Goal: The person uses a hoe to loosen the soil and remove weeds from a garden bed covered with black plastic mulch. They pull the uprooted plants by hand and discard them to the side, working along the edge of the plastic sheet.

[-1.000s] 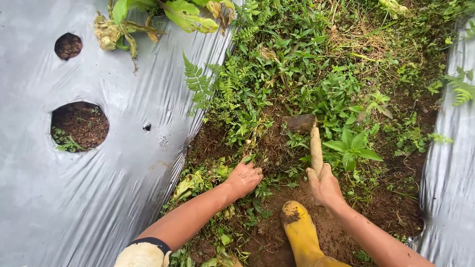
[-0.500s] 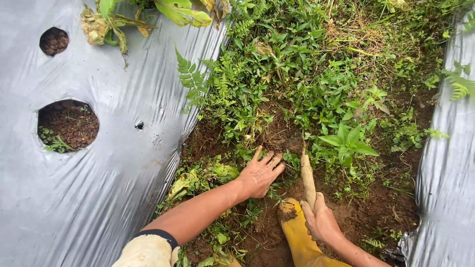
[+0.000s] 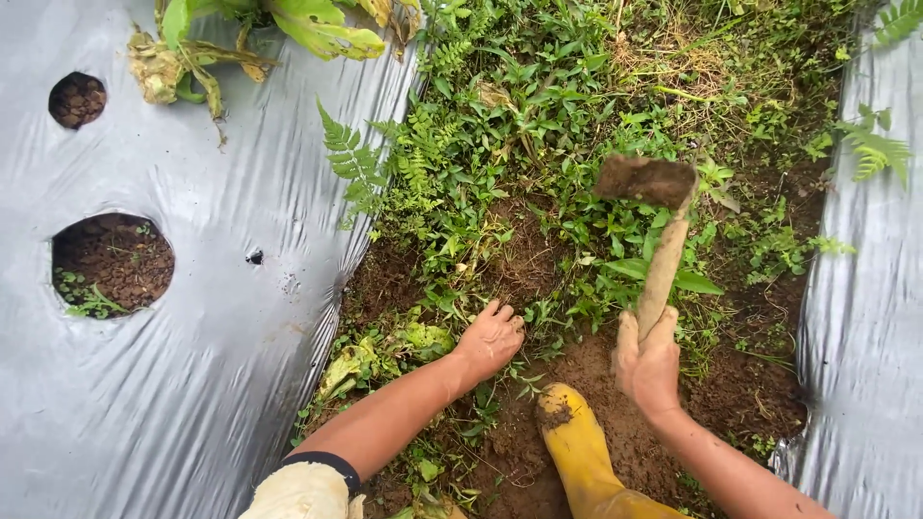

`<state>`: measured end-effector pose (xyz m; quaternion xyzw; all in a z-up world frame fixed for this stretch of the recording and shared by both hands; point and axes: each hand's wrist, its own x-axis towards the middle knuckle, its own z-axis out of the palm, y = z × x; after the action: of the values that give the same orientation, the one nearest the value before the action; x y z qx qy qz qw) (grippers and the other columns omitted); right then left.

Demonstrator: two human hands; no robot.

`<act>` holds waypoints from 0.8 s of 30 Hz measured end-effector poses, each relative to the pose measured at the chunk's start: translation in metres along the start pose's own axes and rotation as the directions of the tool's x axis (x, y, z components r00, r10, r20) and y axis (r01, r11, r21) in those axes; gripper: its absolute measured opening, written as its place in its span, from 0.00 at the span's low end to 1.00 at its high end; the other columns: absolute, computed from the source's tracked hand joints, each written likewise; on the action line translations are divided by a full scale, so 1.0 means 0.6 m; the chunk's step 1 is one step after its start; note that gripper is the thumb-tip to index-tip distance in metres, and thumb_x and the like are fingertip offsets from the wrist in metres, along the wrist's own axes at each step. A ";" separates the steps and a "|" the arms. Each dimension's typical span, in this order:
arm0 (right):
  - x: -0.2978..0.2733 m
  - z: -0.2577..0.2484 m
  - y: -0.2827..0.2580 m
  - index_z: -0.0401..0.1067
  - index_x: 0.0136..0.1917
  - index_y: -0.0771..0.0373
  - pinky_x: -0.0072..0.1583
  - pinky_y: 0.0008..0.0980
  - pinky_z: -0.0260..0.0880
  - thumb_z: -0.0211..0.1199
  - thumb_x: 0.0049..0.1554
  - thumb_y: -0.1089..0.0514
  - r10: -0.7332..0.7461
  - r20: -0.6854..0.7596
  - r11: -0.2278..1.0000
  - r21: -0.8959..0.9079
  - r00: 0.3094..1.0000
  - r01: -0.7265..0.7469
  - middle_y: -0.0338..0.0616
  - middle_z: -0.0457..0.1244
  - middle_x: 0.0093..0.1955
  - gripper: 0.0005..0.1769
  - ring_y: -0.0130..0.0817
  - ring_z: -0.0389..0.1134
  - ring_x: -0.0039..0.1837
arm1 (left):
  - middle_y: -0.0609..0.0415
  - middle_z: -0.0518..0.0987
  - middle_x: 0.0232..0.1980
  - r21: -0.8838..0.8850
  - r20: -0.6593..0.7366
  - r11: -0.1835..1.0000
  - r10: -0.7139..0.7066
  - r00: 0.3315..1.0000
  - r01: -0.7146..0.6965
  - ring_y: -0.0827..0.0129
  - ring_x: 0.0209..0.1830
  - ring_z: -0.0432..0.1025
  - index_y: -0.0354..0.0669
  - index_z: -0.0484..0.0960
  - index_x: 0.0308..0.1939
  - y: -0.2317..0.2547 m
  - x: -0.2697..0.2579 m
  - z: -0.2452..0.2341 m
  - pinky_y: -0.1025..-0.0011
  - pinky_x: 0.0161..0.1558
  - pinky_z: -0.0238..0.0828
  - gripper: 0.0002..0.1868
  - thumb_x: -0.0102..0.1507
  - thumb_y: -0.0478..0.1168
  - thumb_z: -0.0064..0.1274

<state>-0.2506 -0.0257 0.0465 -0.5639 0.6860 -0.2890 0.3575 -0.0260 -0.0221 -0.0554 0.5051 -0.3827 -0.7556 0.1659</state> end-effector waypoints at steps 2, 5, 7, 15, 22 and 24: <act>-0.062 0.016 0.017 0.54 0.57 0.65 0.24 0.26 0.61 0.43 0.69 0.54 0.403 0.345 0.886 -0.379 0.847 -0.267 0.46 0.63 0.36 0.12 0.32 0.58 0.27 | 0.57 0.36 0.85 -0.899 -0.044 0.438 -0.090 0.995 0.000 0.62 0.84 0.33 0.63 0.33 0.81 0.000 -0.014 -0.013 0.77 0.71 0.58 0.54 0.59 0.15 0.34; -0.106 0.002 0.034 0.57 0.57 0.59 0.27 0.30 0.70 0.46 0.68 0.46 0.574 0.393 0.790 -0.498 0.719 -0.358 0.44 0.63 0.40 0.15 0.32 0.61 0.30 | 0.57 0.33 0.85 -0.934 -0.097 0.350 -0.049 0.994 -0.074 0.53 0.83 0.35 0.65 0.34 0.81 -0.043 -0.008 -0.043 0.86 0.41 0.72 0.60 0.54 0.11 0.31; -0.084 -0.004 0.008 0.57 0.57 0.61 0.27 0.33 0.69 0.46 0.67 0.47 0.537 0.357 0.823 -0.419 0.764 -0.383 0.47 0.63 0.39 0.15 0.34 0.61 0.30 | 0.57 0.32 0.84 -0.974 -0.037 0.224 -0.054 0.998 -0.024 0.60 0.83 0.30 0.61 0.32 0.80 -0.029 -0.025 -0.057 0.76 0.61 0.46 0.52 0.59 0.18 0.32; -0.101 0.008 -0.026 0.56 0.60 0.63 0.25 0.27 0.65 0.42 0.69 0.53 0.554 0.374 0.831 -0.296 0.744 -0.471 0.49 0.63 0.38 0.13 0.34 0.59 0.27 | 0.54 0.34 0.84 -0.959 0.007 0.284 0.006 1.000 0.005 0.67 0.83 0.26 0.50 0.34 0.80 0.012 -0.053 -0.095 0.69 0.80 0.17 0.49 0.57 0.22 0.31; -0.117 0.002 -0.011 0.57 0.60 0.57 0.33 0.42 0.72 0.49 0.63 0.43 0.507 0.443 0.834 -0.469 0.739 -0.291 0.49 0.68 0.36 0.20 0.39 0.67 0.27 | 0.48 0.36 0.84 -0.976 -0.214 -0.021 -0.100 0.972 -0.217 0.62 0.83 0.29 0.41 0.33 0.79 -0.010 -0.077 -0.136 0.66 0.79 0.24 0.34 0.73 0.50 0.21; -0.094 0.001 -0.015 0.58 0.57 0.58 0.35 0.45 0.72 0.51 0.63 0.44 0.495 0.354 0.832 -0.456 0.793 -0.316 0.52 0.70 0.37 0.18 0.42 0.68 0.27 | 0.46 0.33 0.84 -0.971 -0.237 0.001 -0.102 0.966 -0.238 0.61 0.83 0.27 0.40 0.33 0.79 -0.023 -0.072 -0.136 0.67 0.79 0.21 0.34 0.73 0.48 0.22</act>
<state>-0.2390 0.0279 0.0630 -0.5092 0.7304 0.0736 0.4492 0.0674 -0.0190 -0.0544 0.3076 0.2612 -0.7274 0.5550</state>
